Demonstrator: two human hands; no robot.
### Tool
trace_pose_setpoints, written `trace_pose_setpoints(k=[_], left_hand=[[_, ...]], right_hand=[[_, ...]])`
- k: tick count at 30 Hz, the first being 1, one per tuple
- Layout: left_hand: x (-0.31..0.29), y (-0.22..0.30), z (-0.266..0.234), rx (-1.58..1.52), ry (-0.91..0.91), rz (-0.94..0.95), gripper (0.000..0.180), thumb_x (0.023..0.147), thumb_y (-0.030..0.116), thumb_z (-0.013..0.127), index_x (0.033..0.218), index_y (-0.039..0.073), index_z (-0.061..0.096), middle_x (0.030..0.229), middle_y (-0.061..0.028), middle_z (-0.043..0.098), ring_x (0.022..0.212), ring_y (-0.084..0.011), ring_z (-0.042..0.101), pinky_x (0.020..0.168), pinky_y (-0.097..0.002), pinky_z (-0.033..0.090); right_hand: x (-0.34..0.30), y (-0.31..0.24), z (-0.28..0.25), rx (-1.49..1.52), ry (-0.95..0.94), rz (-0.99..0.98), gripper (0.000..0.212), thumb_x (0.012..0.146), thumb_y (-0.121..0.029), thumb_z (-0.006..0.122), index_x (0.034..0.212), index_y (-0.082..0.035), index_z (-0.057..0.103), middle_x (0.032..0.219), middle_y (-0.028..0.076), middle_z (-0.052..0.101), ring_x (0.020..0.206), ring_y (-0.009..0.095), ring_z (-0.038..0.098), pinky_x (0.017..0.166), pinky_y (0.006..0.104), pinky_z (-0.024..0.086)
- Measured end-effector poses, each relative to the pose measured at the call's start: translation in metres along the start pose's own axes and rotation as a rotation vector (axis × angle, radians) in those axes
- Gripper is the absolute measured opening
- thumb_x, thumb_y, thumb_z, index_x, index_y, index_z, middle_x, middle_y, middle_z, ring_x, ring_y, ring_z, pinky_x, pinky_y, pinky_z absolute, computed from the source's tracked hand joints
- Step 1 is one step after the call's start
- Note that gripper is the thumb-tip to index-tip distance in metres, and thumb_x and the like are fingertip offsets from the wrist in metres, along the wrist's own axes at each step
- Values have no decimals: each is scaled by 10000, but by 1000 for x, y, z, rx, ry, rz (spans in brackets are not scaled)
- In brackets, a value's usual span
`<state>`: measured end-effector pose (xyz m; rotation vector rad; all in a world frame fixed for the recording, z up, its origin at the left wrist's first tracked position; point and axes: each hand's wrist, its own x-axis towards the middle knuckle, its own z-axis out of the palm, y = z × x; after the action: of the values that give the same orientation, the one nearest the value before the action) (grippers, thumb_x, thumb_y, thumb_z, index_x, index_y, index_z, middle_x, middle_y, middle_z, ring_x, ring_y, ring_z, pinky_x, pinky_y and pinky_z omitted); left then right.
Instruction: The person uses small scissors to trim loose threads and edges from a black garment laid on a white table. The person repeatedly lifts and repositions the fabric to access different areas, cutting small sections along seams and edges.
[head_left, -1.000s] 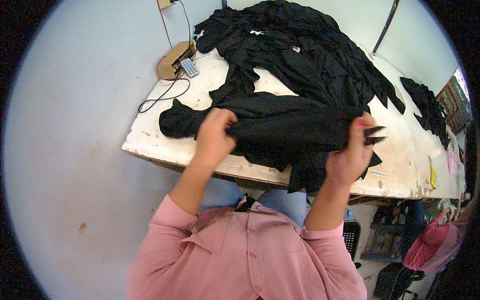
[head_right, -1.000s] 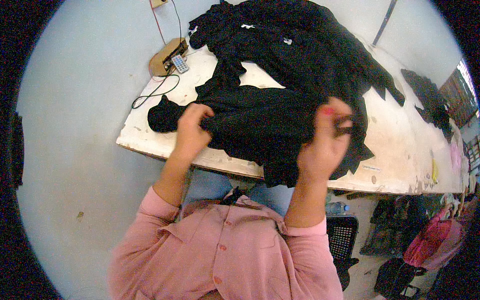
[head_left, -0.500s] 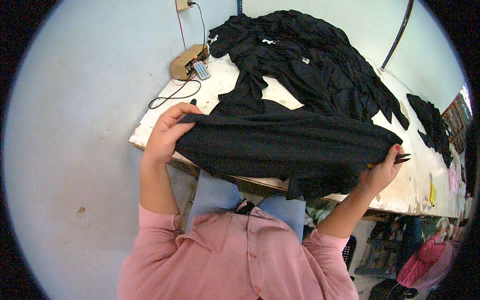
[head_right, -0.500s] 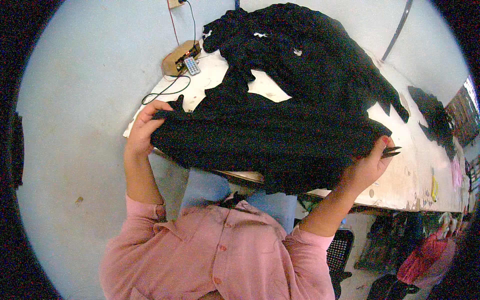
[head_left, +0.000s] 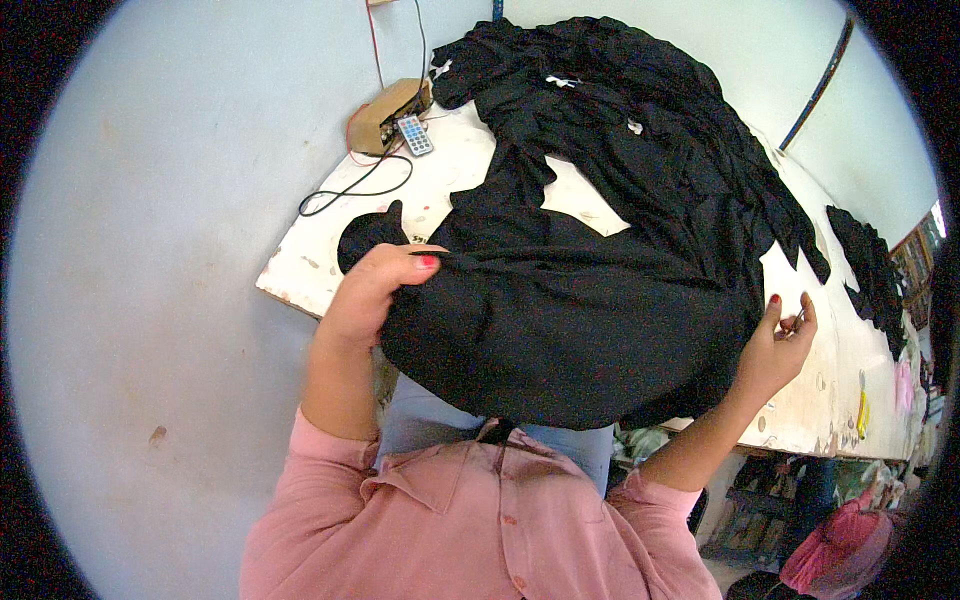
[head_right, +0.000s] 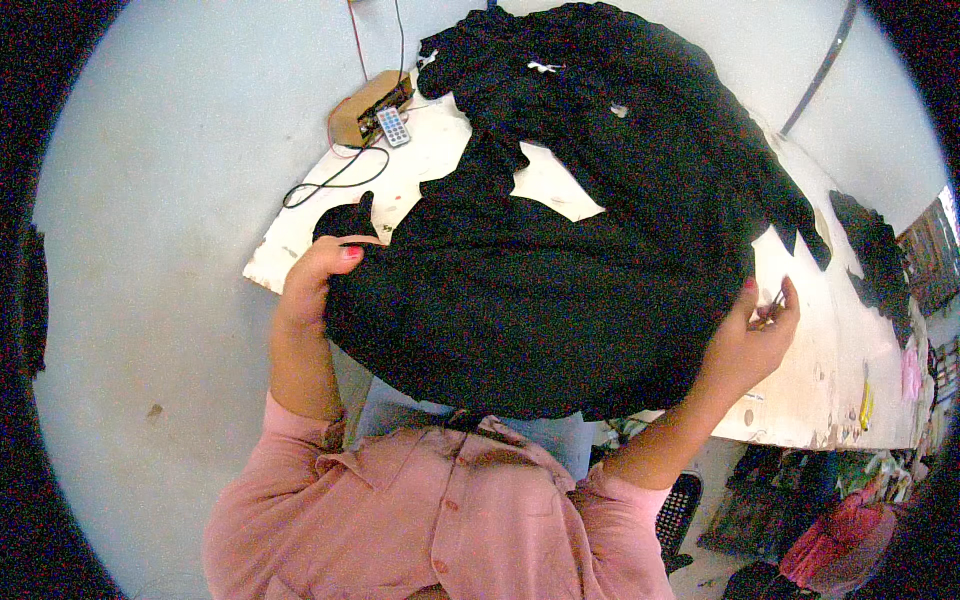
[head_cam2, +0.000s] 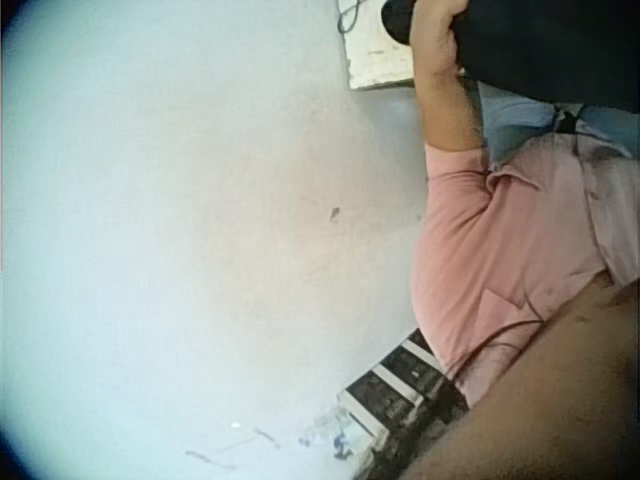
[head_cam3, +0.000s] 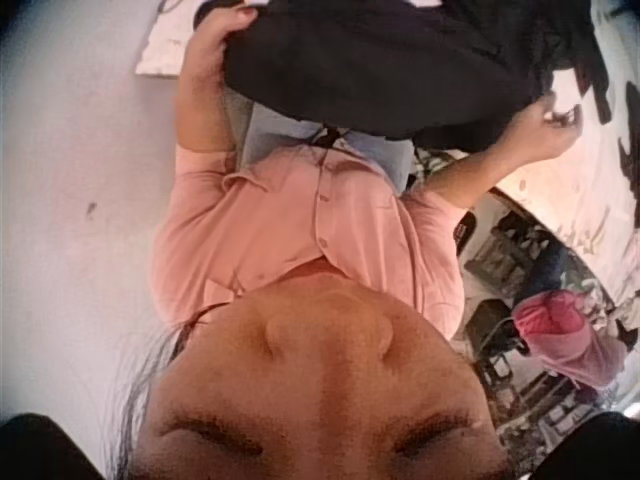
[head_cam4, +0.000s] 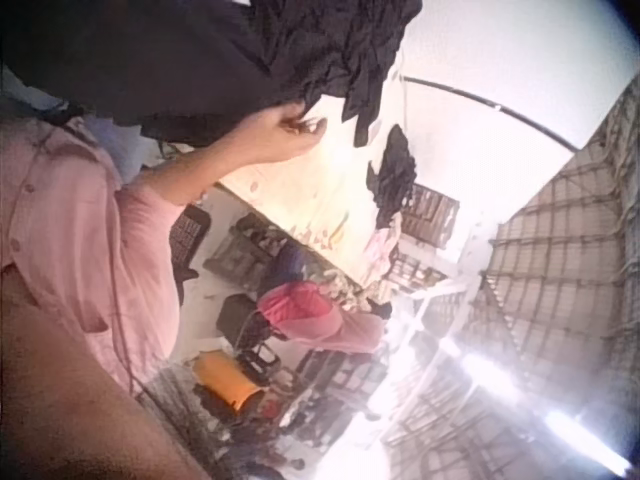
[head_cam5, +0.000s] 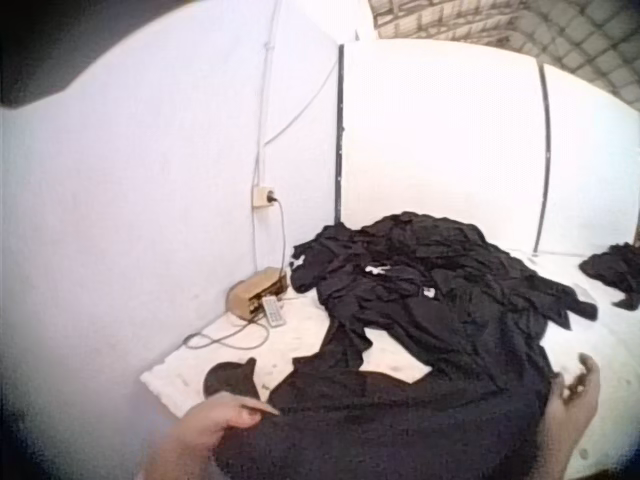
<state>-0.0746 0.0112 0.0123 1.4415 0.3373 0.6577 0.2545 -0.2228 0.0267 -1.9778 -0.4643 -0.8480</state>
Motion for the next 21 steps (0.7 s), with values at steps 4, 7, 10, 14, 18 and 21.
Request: trace_pose_setpoints(k=[4, 7, 10, 14, 18, 21], left_hand=[[12, 5, 34, 223, -22, 37, 236, 852, 175, 569, 901, -32, 671, 907, -82, 664, 839, -133, 597, 777, -256, 451], [20, 13, 46, 450, -62, 205, 193, 797, 176, 615, 879, 2, 639, 833, -53, 623, 758, -136, 572, 727, -248, 442], [19, 17, 48, 811, 112, 326, 250, 646, 2, 644, 886, 19, 577, 823, -95, 611, 726, -213, 593, 675, -310, 480], [31, -20, 13, 1018, 219, 318, 251, 633, 35, 656, 862, 11, 555, 832, -161, 599, 794, -330, 600, 715, -379, 486], [61, -26, -34, 1046, 624, 384, 120, 745, 20, 574, 865, 19, 584, 814, -162, 604, 694, -289, 608, 650, -376, 491], [77, 5, -48, 331, 549, 392, 139, 762, 76, 518, 874, 3, 556, 809, -126, 590, 728, -222, 587, 711, -340, 488]], right_hand=[[-67, -116, 1, 883, -755, -101, 408, 811, -79, 710, 1193, -37, 574, 962, 90, 653, 810, 157, 634, 711, 260, 494], [-96, -122, 26, 984, -1134, -41, 400, 780, -107, 749, 1133, -9, 590, 980, 51, 632, 797, 120, 595, 738, 252, 472], [-85, -111, 16, 1096, -1140, 466, 262, 773, -169, 779, 951, -33, 642, 890, 3, 630, 765, 102, 562, 688, 240, 452], [-63, -85, 5, 1395, -760, 576, 257, 704, -158, 741, 902, -35, 633, 836, 33, 616, 771, 147, 569, 731, 288, 440], [-39, -47, -9, 1474, -736, 408, 326, 710, -280, 725, 899, -32, 631, 810, 40, 599, 742, 177, 561, 714, 310, 439], [-32, -41, -18, 1235, -636, 382, 251, 808, -215, 681, 951, -19, 616, 838, 37, 608, 775, 161, 557, 746, 294, 429]])
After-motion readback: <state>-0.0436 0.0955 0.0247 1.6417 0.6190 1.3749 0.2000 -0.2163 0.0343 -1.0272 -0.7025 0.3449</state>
